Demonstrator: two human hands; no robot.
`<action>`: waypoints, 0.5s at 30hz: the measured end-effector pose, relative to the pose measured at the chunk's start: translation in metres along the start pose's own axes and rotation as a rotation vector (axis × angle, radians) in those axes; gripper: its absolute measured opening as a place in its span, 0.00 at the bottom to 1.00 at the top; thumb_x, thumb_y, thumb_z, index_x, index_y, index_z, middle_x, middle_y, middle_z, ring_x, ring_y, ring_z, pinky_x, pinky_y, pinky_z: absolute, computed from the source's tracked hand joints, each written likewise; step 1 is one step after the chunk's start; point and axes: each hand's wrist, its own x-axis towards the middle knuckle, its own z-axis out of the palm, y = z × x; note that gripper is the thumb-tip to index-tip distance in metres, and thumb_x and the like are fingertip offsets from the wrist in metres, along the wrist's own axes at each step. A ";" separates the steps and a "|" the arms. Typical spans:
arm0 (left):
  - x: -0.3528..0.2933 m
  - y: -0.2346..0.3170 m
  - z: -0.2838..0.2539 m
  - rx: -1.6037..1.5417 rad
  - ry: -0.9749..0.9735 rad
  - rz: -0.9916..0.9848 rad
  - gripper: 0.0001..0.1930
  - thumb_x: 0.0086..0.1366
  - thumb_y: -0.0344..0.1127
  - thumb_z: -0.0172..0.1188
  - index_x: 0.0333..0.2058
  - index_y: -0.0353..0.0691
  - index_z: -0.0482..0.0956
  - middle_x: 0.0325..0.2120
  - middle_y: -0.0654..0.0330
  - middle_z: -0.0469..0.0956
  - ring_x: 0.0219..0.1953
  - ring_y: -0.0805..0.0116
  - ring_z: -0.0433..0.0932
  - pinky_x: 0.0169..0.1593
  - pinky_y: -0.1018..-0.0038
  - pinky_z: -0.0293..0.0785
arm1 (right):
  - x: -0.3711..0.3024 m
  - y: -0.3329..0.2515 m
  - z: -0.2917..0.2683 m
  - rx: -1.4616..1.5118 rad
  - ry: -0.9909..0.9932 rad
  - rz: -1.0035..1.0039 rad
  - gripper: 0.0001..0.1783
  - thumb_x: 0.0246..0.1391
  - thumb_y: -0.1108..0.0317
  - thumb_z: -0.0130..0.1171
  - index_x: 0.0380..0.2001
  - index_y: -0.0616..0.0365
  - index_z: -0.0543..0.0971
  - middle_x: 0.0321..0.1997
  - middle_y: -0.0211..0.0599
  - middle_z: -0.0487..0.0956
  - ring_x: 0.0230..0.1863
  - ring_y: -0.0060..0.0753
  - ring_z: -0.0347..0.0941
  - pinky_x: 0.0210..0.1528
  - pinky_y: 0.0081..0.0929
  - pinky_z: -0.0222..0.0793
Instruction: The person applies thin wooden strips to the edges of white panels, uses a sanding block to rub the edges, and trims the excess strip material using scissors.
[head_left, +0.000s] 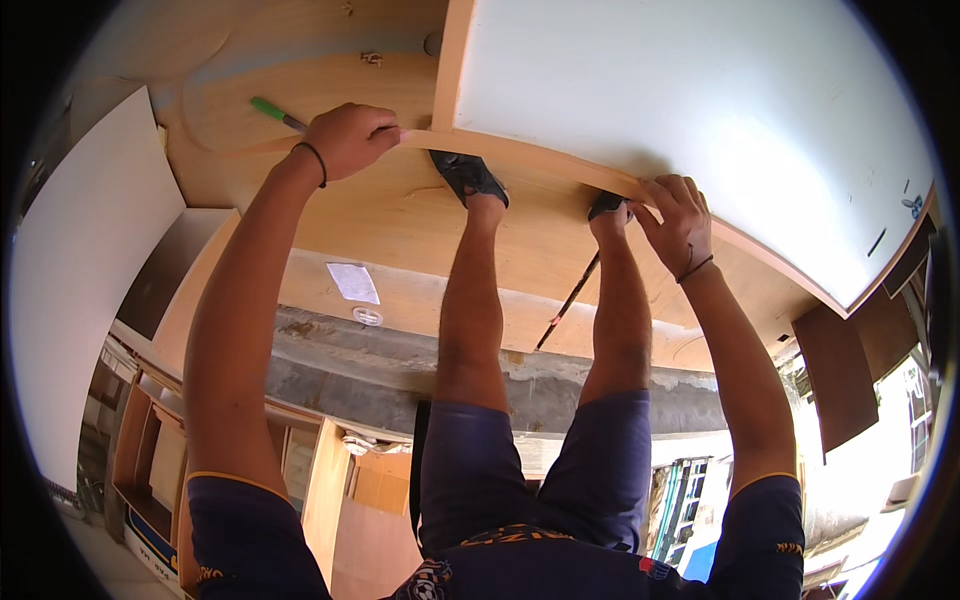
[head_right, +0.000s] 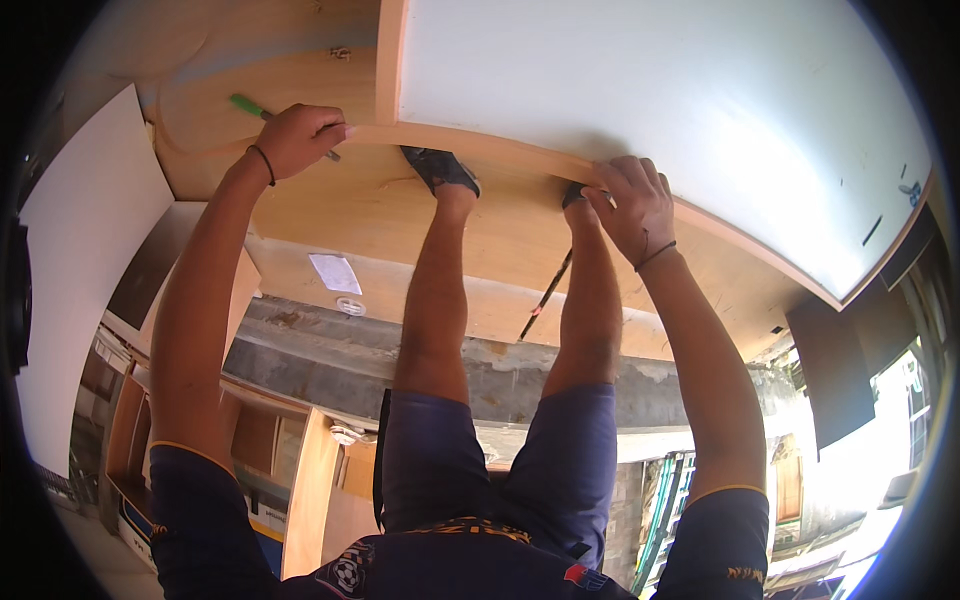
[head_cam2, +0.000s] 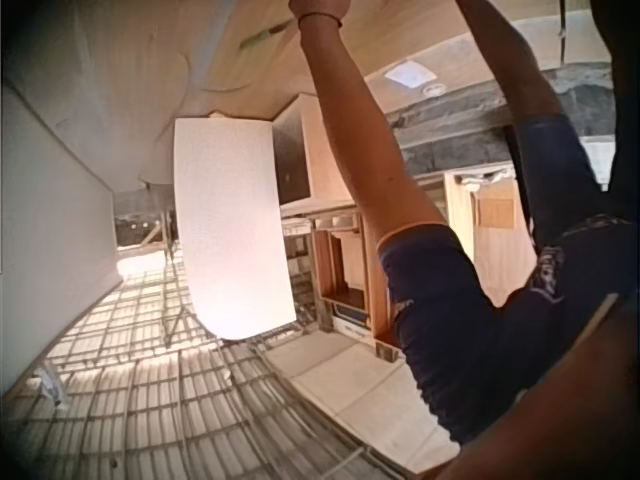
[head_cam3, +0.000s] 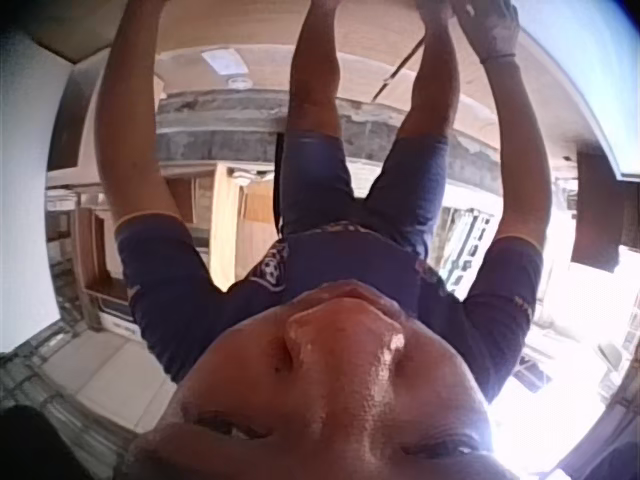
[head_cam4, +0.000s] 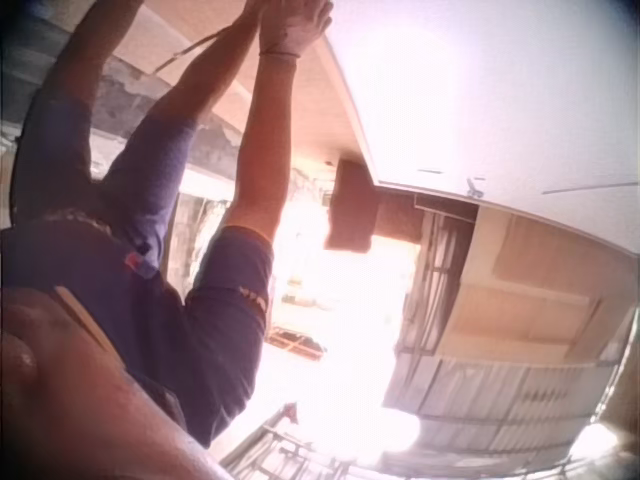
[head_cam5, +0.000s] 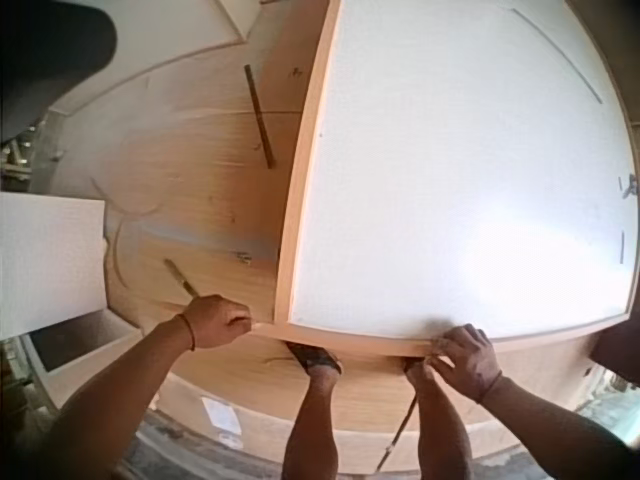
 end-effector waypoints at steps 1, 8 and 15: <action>0.000 -0.001 0.000 0.004 -0.007 -0.013 0.15 0.61 0.44 0.52 0.24 0.39 0.73 0.17 0.57 0.72 0.21 0.60 0.70 0.29 0.68 0.67 | 0.004 -0.004 0.002 0.016 0.005 -0.013 0.11 0.39 0.68 0.63 0.31 0.49 0.78 0.33 0.27 0.74 0.38 0.34 0.70 0.38 0.33 0.66; 0.001 -0.003 0.000 0.000 -0.005 -0.001 0.15 0.61 0.46 0.51 0.23 0.41 0.74 0.17 0.58 0.72 0.22 0.59 0.71 0.29 0.67 0.67 | 0.043 -0.065 0.036 0.113 0.051 -0.088 0.12 0.41 0.65 0.63 0.33 0.50 0.78 0.35 0.26 0.74 0.39 0.32 0.69 0.39 0.32 0.66; 0.001 -0.002 -0.002 0.009 0.006 0.032 0.15 0.61 0.43 0.54 0.22 0.38 0.73 0.15 0.58 0.72 0.20 0.63 0.74 0.27 0.70 0.67 | 0.059 -0.085 0.048 0.062 0.046 -0.122 0.09 0.43 0.66 0.61 0.31 0.50 0.78 0.34 0.24 0.74 0.37 0.31 0.69 0.37 0.31 0.67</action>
